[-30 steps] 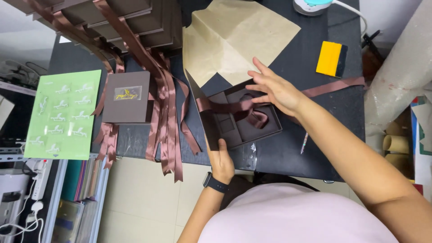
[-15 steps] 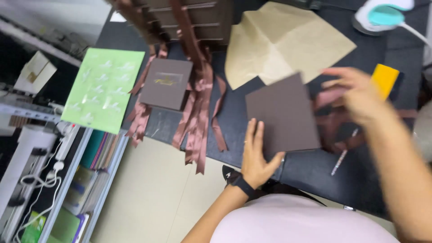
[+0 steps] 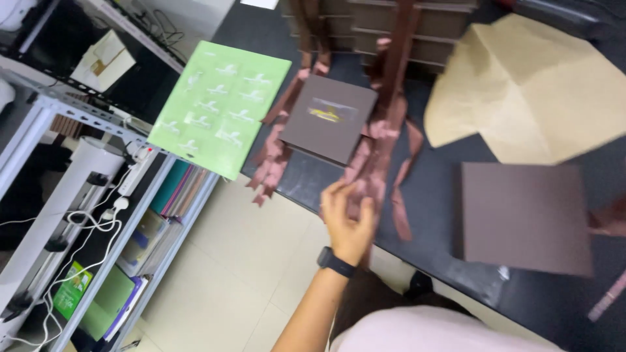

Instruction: Applying gold foil logos to brown gift boxes using a handheld heat press and protective paper

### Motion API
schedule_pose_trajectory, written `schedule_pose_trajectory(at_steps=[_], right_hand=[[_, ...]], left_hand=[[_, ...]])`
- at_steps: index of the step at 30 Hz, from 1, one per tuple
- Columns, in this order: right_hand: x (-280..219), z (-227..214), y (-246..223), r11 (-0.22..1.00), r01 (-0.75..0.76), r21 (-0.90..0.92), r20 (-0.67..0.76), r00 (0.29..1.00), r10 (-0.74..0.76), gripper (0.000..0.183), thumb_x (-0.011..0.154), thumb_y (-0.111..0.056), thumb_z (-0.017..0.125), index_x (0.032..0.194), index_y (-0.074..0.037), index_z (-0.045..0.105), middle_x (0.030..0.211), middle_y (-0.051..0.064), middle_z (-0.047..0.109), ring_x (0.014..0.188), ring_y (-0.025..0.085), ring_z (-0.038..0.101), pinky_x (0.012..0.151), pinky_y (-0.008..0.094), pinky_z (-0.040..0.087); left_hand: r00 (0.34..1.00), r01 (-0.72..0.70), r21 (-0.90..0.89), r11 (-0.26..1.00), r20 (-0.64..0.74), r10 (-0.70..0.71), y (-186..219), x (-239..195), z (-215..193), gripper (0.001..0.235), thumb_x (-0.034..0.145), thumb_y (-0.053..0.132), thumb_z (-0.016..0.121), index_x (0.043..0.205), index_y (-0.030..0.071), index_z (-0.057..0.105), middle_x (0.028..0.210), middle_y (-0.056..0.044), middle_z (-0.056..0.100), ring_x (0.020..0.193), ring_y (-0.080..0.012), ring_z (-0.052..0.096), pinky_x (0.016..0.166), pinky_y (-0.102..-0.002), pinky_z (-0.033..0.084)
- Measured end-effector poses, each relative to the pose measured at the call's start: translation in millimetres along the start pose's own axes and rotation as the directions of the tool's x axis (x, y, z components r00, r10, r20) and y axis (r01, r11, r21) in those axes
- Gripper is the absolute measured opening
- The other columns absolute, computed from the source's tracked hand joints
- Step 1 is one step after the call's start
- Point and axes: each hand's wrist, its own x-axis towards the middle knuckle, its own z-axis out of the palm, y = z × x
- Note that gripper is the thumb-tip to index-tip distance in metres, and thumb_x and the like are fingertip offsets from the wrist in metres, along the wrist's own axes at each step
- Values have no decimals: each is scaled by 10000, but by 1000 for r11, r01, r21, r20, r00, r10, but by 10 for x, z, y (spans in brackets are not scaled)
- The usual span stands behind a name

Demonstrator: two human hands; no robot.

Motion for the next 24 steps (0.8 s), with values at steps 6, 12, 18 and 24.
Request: schedule_pose_trajectory(at_steps=[6, 12, 18, 24], right_hand=[[793, 1088, -2184, 958, 237, -164, 95, 970, -224, 436, 911, -238, 709, 1307, -58, 740, 1331, 162, 707, 1217, 359, 636, 1077, 467, 483], [1024, 1899, -3078, 963, 249, -103, 337, 920, -201, 460, 887, -319, 635, 1314, -162, 701, 1339, 71, 677, 1251, 294, 602, 1032, 518, 486], [932, 2164, -3252, 980, 157, -121, 455, 886, -86, 457, 881, -357, 652, 1308, -199, 698, 1293, 27, 717, 1062, 267, 701, 954, 469, 524], [828, 2231, -3378, 989, 28, -142, 535, 843, 53, 448, 890, -364, 634, 1308, -215, 698, 1295, 20, 721, 687, 269, 767, 955, 464, 548]], left_hand=[[990, 89, 384, 919, -135, -39, -1332, 710, -1097, 233, 904, 216, 646, 1101, 98, 689, 1070, -144, 566, 1037, -345, 569, 948, -477, 444], [984, 35, 743, 668, 93, -154, -2383, 1200, -1578, 596, 926, 580, 589, 1362, 174, 616, 1441, -263, 445, 1364, -468, 385, 1059, -661, 322], [965, -42, 773, 632, 194, -174, -2590, 1467, -1389, 694, 950, 658, 480, 1472, 203, 525, 1602, -246, 308, 1487, -470, 248, 1124, -723, 236], [970, -39, 767, 641, 183, -160, -2655, 1398, -1263, 550, 990, 456, 498, 1440, 144, 557, 1600, -261, 312, 1491, -466, 245, 1118, -703, 245]])
